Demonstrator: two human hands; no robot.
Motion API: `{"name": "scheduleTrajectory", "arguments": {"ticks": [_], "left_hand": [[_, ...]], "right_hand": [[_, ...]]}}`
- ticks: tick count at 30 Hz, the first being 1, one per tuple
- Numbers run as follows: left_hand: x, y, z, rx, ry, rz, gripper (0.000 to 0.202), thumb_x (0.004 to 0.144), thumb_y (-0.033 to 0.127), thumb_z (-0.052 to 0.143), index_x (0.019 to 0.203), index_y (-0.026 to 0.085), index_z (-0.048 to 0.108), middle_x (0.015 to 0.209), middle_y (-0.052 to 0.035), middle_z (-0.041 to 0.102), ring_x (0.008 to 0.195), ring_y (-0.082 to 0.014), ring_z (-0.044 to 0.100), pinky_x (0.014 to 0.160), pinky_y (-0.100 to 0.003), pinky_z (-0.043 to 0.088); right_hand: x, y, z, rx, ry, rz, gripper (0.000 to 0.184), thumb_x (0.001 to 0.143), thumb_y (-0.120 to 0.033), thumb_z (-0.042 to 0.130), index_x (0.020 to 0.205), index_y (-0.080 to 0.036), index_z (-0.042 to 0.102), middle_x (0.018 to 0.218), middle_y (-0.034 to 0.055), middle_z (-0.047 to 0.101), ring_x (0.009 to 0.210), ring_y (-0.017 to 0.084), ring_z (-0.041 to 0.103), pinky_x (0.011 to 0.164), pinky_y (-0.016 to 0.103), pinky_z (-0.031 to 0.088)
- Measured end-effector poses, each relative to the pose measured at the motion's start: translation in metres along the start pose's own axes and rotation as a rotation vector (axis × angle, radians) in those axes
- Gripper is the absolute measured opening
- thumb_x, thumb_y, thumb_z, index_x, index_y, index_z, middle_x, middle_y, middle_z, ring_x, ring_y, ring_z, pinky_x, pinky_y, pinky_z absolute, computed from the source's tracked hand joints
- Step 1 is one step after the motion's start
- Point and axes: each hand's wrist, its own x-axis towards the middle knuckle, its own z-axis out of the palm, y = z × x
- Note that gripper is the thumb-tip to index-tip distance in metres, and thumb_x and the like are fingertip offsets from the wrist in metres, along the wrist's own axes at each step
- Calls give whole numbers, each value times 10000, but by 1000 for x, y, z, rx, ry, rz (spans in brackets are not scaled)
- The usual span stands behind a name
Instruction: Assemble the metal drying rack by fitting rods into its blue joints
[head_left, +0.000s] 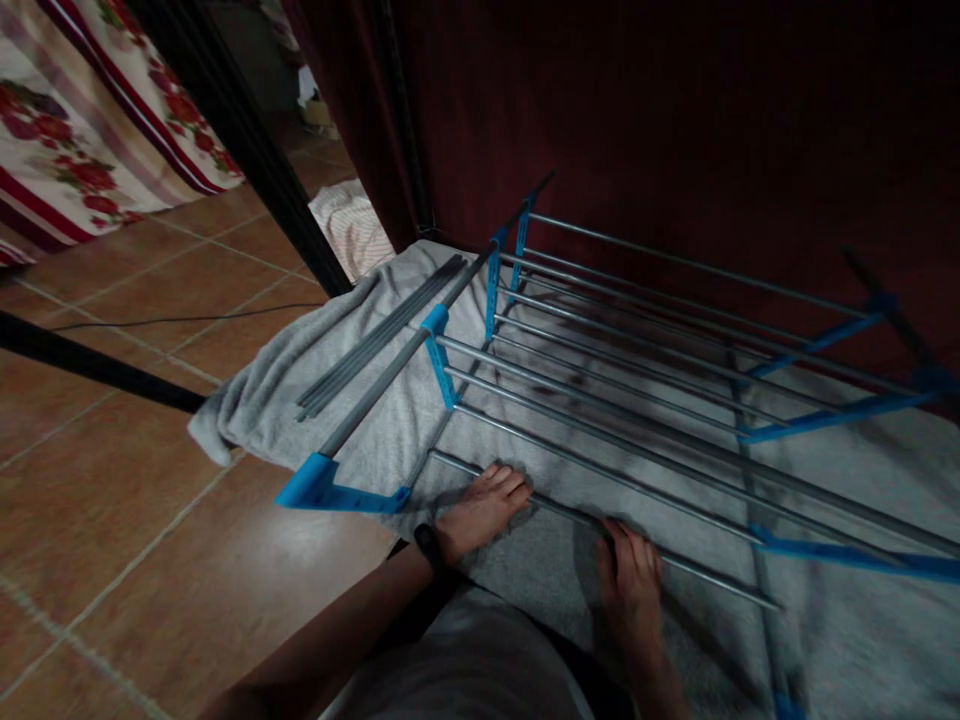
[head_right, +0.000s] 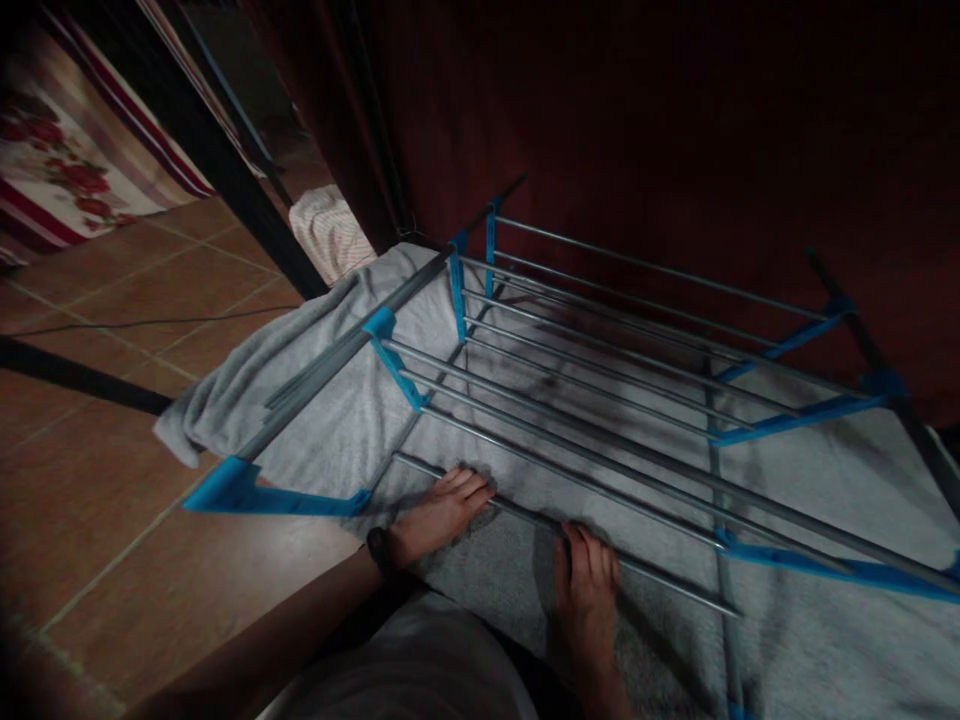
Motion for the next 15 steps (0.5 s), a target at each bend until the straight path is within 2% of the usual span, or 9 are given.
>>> {"name": "scheduleTrajectory", "arguments": {"ticks": [4, 8, 15], "left_hand": [[4, -3, -1, 1, -1, 52, 226, 1038, 305, 506, 1205, 200, 615, 1082, -58, 640, 1032, -210, 566, 983, -365, 412], [4, -5, 1, -9, 42, 24, 219, 1038, 329, 502, 1159, 187, 615, 1065, -69, 637, 1036, -218, 564, 976, -376, 412], [3, -8, 4, -33, 55, -2, 207, 1050, 330, 465, 1056, 180, 608, 1070, -80, 629, 1000, -219, 563, 947, -384, 423]], "right_hand": [[-5, 5, -2, -42, -17, -23, 346, 1066, -367, 448, 1329, -183, 577, 1179, 122, 700, 1104, 280, 603, 1062, 490, 378], [-1, 9, -2, -70, -20, 3, 393, 1063, -434, 444, 1310, -167, 594, 1111, 124, 703, 1063, 284, 597, 1031, 471, 395], [-6, 28, -8, -189, 76, 82, 552, 1030, -625, 387, 1147, -153, 648, 954, 129, 682, 994, 314, 586, 1040, 514, 373]]}}
